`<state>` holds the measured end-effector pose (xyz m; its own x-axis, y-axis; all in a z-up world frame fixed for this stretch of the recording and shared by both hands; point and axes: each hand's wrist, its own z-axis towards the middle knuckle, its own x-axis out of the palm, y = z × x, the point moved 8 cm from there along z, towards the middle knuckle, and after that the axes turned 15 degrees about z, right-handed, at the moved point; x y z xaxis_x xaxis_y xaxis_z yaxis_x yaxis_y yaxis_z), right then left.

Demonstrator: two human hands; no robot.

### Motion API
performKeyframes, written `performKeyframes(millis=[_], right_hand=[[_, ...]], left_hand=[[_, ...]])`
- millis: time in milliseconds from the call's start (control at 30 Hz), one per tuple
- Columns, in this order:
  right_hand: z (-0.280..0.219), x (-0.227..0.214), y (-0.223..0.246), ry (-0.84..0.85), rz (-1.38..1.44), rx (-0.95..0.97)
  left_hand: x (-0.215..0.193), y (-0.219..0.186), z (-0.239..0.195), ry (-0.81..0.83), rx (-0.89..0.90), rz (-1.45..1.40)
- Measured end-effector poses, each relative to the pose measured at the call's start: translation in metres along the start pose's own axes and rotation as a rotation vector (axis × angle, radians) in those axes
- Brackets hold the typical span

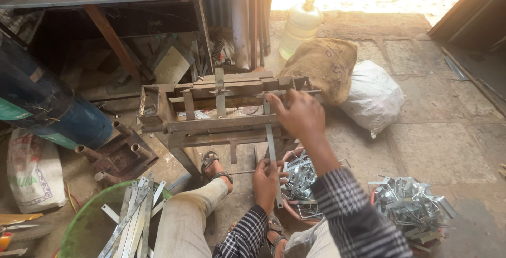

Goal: The person is bending metal strips using a manual bending machine. They take a metal strip from a basin, insert it into the machine, pull a lever to form the piece, and then place the completed part into a bucket.

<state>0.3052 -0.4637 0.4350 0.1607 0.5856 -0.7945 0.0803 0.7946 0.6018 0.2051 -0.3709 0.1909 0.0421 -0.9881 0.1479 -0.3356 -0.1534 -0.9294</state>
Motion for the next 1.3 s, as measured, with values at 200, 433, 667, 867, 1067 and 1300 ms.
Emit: performKeyframes(millis=[200, 433, 667, 867, 1067, 1300], right_hand=[[-0.067, 0.031, -0.047, -0.196, 0.110, -0.059], [-0.107, 0.085, -0.097, -0.150, 0.301, 0.123], [-0.069, 0.029, -0.057, -0.075, 0.186, 0.209], [0.023, -0.005, -0.006, 0.015, -0.061, 0.151], [0.057, -0.008, 0.013, 0.079, -0.108, 0.241], [0.063, -0.010, 0.013, 0.044, -0.088, 0.237]], left_hand=[[-0.032, 0.012, -0.006, -0.116, -0.104, 0.097], [-0.050, 0.021, -0.012, -0.151, -0.028, 0.074], [-0.051, -0.048, -0.009, -0.342, 0.383, 0.449], [-0.013, -0.126, 0.002, -0.325, 0.810, 0.720], [0.008, -0.125, 0.030, -0.280, 0.830, 0.969], [0.005, -0.063, -0.009, 0.006, 0.447, 0.501]])
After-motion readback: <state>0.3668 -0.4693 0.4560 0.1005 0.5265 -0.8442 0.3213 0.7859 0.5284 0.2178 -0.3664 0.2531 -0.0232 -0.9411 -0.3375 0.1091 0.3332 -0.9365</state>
